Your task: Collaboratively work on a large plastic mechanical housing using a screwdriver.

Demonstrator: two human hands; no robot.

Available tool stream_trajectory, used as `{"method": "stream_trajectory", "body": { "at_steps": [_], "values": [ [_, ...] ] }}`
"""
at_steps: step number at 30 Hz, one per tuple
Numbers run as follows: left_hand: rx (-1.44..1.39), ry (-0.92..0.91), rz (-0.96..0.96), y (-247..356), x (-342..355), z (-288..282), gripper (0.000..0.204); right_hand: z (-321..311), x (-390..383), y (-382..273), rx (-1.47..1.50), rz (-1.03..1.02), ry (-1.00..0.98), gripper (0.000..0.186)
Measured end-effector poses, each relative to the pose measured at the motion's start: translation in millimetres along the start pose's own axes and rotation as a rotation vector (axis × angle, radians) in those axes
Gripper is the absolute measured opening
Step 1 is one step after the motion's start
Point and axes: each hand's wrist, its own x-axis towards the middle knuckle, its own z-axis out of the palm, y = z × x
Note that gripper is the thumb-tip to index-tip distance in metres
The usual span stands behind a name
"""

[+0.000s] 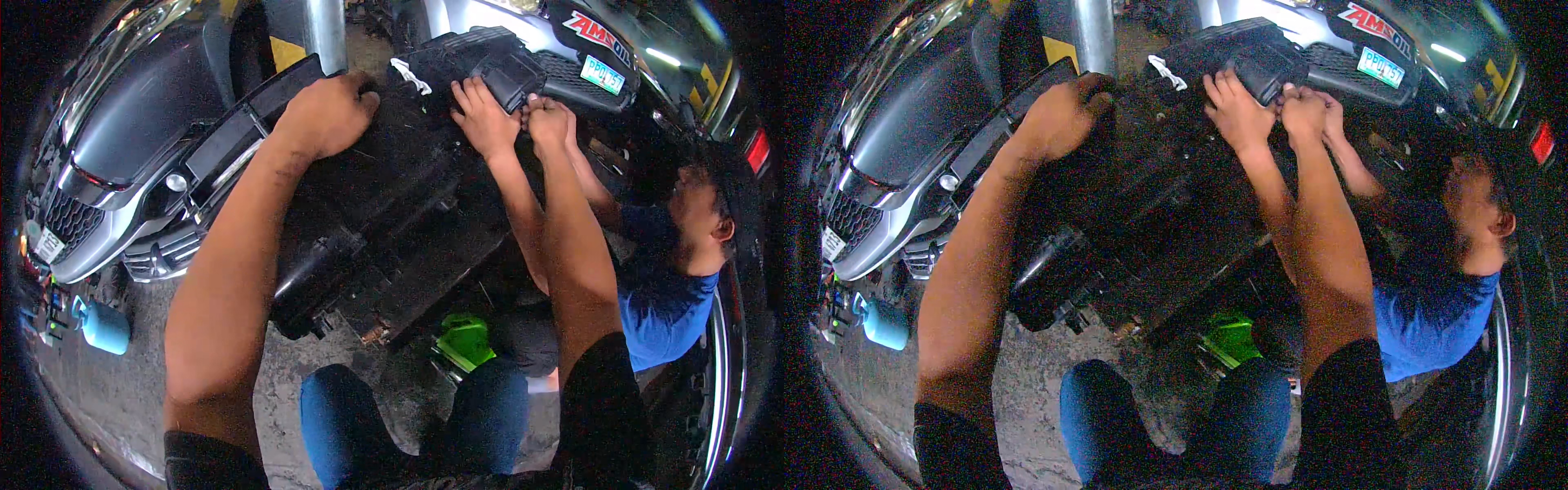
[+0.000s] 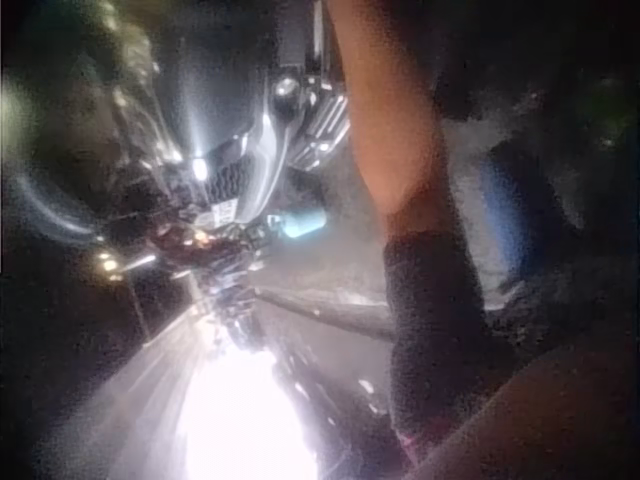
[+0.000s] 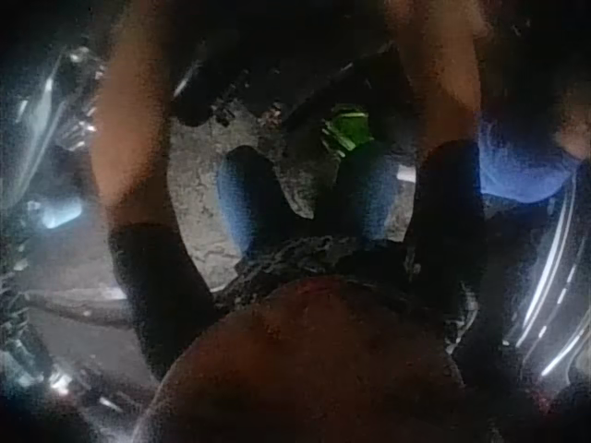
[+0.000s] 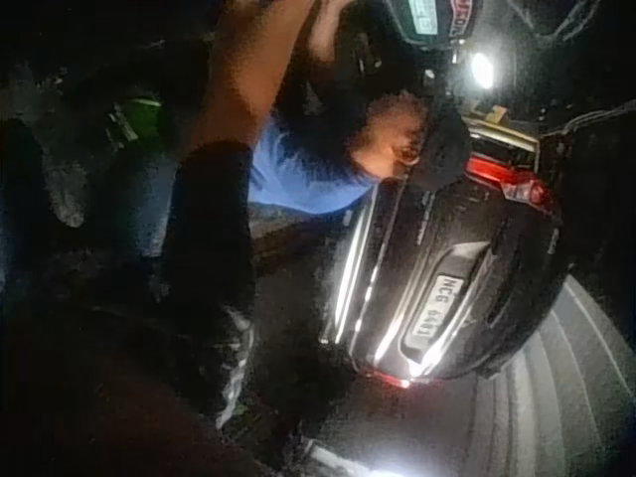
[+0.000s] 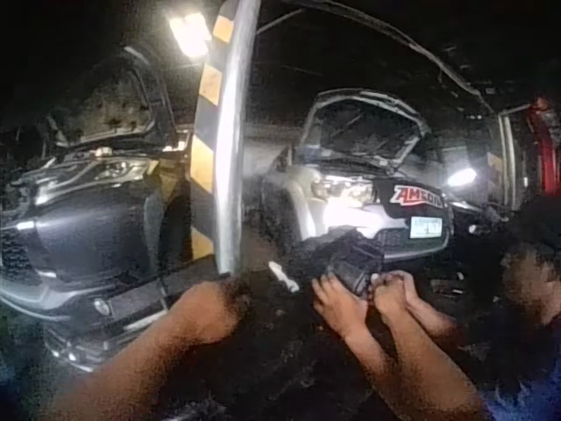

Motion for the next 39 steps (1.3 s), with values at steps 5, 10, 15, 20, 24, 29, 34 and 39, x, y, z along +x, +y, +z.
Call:
{"method": "stream_trajectory", "body": {
  "at_steps": [5, 10, 15, 20, 24, 29, 34, 39],
  "values": [
    [0.012, -0.02, 0.042, -2.8, 0.3, 1.2, 0.043, 5.1, 10.2, 13.1, 0.028, -0.056, 0.043, 0.015],
    [-0.01, 0.022, 0.024, -2.5, 1.4, 3.2, 0.043, 4.4, 12.2, 17.5, -0.171, -0.286, 0.211, 0.017],
    [-0.023, 0.041, 0.054, -4.9, 2.1, 4.5, 0.043, 33.8, -11.9, 6.0, 0.593, -0.112, -0.349, 0.019],
    [-0.004, 0.009, 0.033, -4.0, 1.4, 3.5, 0.044, 29.7, -9.6, -1.3, 0.618, 0.017, -0.376, 0.022],
    [0.001, 0.031, 0.036, -2.5, 1.5, 3.8, 0.044, -0.2, 6.6, 8.6, 0.095, -0.053, 0.029, 0.025],
    [-0.017, 0.03, 0.081, -4.2, 1.1, 2.6, 0.043, -0.6, 15.6, 21.3, -0.23, -0.199, 0.133, 0.025],
    [-0.006, 0.004, 0.034, -4.0, 0.5, 2.0, 0.043, -4.8, 30.8, 35.4, -0.298, -0.085, -0.029, 0.046],
    [-0.001, -0.003, 0.014, -4.0, 0.1, 2.9, 0.043, 0.7, 37.6, 49.8, -0.436, -0.362, 0.225, 0.036]
  ]
}}
